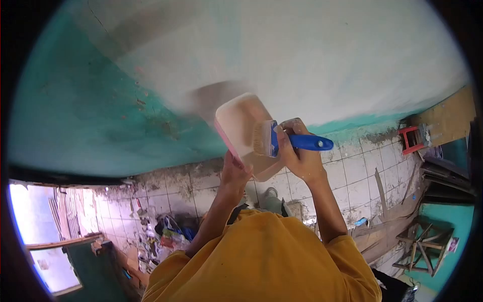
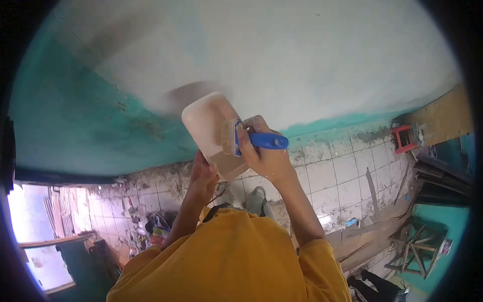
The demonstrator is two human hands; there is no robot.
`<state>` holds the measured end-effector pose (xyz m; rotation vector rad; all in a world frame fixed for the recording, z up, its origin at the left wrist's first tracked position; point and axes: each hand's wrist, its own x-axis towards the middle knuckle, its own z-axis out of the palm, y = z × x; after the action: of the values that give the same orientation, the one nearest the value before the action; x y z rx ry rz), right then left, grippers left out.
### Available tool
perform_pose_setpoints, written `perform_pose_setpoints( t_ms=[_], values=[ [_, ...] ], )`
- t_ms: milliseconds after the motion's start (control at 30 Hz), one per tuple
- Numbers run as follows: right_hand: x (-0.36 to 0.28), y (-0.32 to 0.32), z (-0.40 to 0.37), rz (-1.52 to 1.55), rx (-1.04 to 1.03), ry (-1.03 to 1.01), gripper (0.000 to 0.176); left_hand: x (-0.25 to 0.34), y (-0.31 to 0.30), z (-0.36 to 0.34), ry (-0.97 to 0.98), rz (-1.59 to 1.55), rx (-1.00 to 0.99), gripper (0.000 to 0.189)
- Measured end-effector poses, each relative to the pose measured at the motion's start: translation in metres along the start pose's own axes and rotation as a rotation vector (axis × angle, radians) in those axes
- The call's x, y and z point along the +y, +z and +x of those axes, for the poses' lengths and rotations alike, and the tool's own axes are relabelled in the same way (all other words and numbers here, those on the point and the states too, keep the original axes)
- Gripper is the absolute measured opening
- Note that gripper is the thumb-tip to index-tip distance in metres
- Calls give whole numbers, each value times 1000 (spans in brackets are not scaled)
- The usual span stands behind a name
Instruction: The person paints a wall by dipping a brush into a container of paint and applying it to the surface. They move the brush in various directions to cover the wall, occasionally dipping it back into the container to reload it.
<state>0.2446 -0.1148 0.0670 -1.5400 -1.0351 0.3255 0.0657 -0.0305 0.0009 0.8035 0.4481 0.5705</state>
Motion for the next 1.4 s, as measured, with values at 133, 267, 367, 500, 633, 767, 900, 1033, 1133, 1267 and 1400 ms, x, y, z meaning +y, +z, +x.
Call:
perform_pose_setpoints(
  t_ms=[133,267,367,500,633,767,900,1033,1133,1267,1400],
  values=[
    [-8,-14,7,-190,-76,-70,17,-13,25,-1,77,55,-9,88],
    [0,-17,14,-272,-57,-134,19,-22,37,-8,156,75,-1,90],
    [3,-15,15,-273,-67,-96,20,-22,42,-13,184,91,34,88],
    [9,-15,16,-208,-19,-162,19,-20,45,-14,202,39,41,86],
    [14,-11,11,-149,41,-163,18,-16,41,-16,158,59,33,86],
    [16,-10,1,154,212,-91,25,-9,39,-14,104,24,34,84],
    [20,-4,-10,258,356,14,26,-7,26,-12,79,-13,-11,81],
    [20,1,-12,254,470,24,26,0,19,-14,21,-31,17,79],
    [15,-1,-12,282,491,115,28,0,1,-11,-35,-14,17,86],
    [22,-3,-4,293,553,148,29,2,-7,-9,-17,12,-36,81],
    [34,-6,5,264,642,184,29,3,-22,-5,-46,54,-64,80]
  ],
)
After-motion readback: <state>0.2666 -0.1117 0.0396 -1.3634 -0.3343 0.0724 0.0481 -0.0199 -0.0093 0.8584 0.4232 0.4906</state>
